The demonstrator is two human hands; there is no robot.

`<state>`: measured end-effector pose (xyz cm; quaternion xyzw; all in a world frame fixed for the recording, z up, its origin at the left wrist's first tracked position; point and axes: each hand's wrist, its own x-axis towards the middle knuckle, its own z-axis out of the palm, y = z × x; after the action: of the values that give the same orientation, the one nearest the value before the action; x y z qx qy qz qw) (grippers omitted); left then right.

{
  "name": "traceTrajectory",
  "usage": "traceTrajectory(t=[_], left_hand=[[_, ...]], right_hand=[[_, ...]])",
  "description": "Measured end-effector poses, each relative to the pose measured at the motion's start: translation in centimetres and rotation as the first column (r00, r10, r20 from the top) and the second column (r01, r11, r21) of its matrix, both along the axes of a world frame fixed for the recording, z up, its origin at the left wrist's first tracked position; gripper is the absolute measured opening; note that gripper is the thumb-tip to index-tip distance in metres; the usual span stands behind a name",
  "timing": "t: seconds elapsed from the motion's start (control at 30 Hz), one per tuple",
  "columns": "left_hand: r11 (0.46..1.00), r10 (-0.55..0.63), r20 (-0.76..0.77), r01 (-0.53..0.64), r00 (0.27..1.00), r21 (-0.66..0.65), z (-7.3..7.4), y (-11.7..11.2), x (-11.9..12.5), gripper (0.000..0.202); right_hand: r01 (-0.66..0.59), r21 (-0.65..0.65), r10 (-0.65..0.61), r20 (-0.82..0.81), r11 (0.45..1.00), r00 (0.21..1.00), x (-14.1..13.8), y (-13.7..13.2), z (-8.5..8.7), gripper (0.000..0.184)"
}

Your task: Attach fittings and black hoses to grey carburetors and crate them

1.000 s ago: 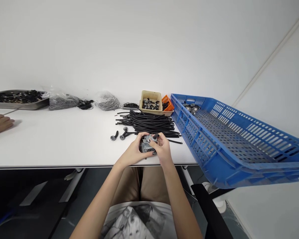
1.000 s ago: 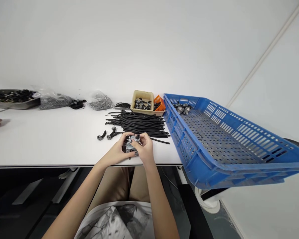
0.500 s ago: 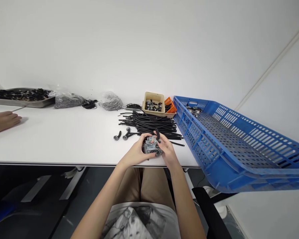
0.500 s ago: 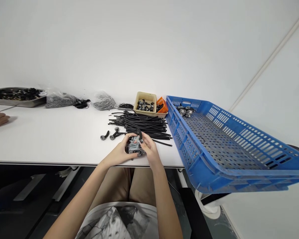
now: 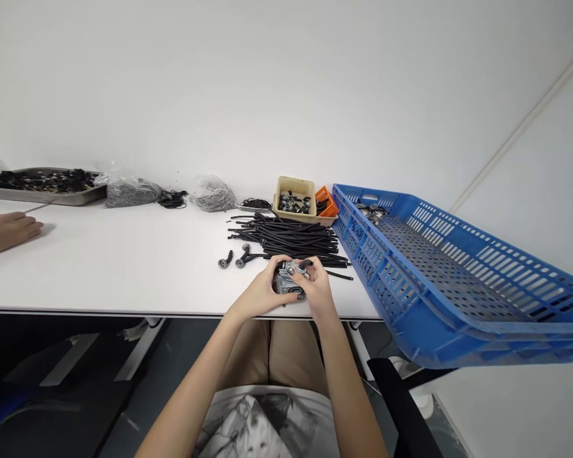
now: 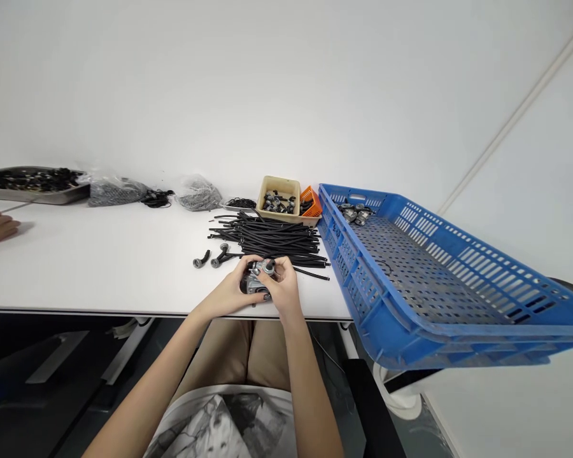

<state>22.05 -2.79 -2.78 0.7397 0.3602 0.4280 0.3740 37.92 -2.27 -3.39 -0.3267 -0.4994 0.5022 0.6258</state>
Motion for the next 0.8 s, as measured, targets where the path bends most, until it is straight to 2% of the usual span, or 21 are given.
traceTrajectory(t=[0.1,0.27,0.4,0.63,0.8], left_hand=[[1.0,0.0,-0.004,0.0,1.0,-0.009,-0.07,0.04,0.02,0.066],[1.0,0.004,0.004,-0.004,1.0,-0.002,-0.14,0.13,0.0,0.066],[1.0,-0.002,0.001,0.002,1.0,-0.028,-0.05,-0.03,-0.02,0.067],[0.999,-0.009,0.0,0.009,1.0,-0.034,0.17,-0.13,-0.13,0.064],[0.999,-0.009,0.004,0.009,1.0,-0.036,0.2,-0.16,-0.14,0.063]], right_hand=[[-0.091,-0.015,0.091,-0.002,0.996,0.996,0.07,0.0,-0.04,0.032],[-0.036,-0.048,0.035,-0.021,0.998,0.999,0.16,0.11,-0.2,0.036],[-0.121,-0.026,0.12,-0.011,0.992,0.993,0.33,0.03,-0.05,0.039],[-0.002,0.033,0.0,0.08,0.999,0.997,0.06,-0.32,0.52,0.026],[-0.058,0.056,0.049,0.155,0.997,0.987,0.46,-0.39,0.72,0.027]])
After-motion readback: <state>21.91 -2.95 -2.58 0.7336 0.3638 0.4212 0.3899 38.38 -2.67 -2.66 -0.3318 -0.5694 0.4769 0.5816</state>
